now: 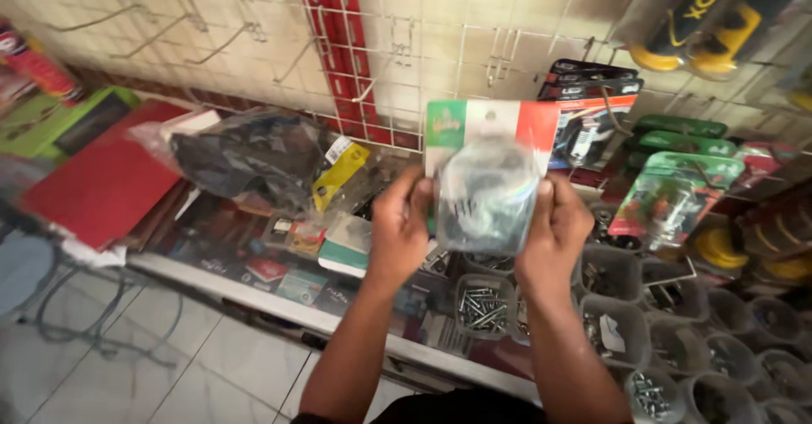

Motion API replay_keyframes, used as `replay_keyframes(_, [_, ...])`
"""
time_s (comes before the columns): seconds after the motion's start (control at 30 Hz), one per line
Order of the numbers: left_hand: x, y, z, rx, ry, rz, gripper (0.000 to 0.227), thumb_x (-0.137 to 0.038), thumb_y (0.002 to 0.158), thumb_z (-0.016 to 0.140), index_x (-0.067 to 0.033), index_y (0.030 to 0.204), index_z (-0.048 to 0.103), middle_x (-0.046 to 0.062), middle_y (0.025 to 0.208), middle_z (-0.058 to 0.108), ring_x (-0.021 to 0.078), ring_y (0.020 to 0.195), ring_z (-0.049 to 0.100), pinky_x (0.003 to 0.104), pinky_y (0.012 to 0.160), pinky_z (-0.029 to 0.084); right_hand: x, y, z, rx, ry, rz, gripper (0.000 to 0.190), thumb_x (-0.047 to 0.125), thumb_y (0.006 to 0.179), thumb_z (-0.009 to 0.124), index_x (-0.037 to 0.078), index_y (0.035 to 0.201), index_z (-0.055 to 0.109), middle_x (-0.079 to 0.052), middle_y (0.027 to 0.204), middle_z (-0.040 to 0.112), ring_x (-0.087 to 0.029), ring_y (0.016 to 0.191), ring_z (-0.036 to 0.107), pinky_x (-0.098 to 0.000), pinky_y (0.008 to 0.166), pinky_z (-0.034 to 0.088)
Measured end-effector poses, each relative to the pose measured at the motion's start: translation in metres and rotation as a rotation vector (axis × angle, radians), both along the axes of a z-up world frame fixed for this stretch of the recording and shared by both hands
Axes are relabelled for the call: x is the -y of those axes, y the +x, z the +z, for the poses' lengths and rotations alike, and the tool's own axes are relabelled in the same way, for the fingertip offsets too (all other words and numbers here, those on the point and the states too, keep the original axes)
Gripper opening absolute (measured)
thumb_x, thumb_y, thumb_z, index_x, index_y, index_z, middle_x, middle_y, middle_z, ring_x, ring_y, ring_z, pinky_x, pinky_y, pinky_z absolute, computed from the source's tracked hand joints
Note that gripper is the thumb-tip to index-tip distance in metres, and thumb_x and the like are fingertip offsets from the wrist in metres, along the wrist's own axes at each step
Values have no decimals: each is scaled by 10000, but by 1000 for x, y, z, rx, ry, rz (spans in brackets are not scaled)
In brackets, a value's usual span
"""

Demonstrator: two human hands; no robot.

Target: The person picks up packaged motorcycle parts from a display counter and hangs them onto a wire mesh display rack.

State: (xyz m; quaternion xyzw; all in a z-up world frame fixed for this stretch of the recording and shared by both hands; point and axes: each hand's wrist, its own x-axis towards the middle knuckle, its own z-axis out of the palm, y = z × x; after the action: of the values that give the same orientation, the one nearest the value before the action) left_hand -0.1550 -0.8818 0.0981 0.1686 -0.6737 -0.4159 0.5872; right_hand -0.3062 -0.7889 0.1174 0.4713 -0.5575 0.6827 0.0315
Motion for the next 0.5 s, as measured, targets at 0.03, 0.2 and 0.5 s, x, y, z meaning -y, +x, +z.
replay_keyframes(0.03, [5,-1,6,-36,39,-34,276,-136,1111,553,36,1316,619,98,1031,719,118,904,630,283,792,530,3,-1,6,25,-15,26,284,144,1146,480,-59,1009,624,7,810,574,-51,780,468,-260,681,424])
replay_keyframes(0.2, [25,-1,25,-99,48,-81,358,-52,1054,613,33,1401,594,55,1027,703,58,902,634,210,777,532,17,1,23,116,-50,56,276,134,1132,483,-61,1047,659,19,860,634,-37,794,504,-247,694,442])
replay_keyframes(0.5, [50,-11,19,-142,24,-124,311,-35,1080,607,55,1377,616,56,974,711,65,873,609,224,773,504,31,-2,14,74,-29,-18,250,124,1141,506,-56,1016,626,45,814,503,-38,782,388,-250,664,341])
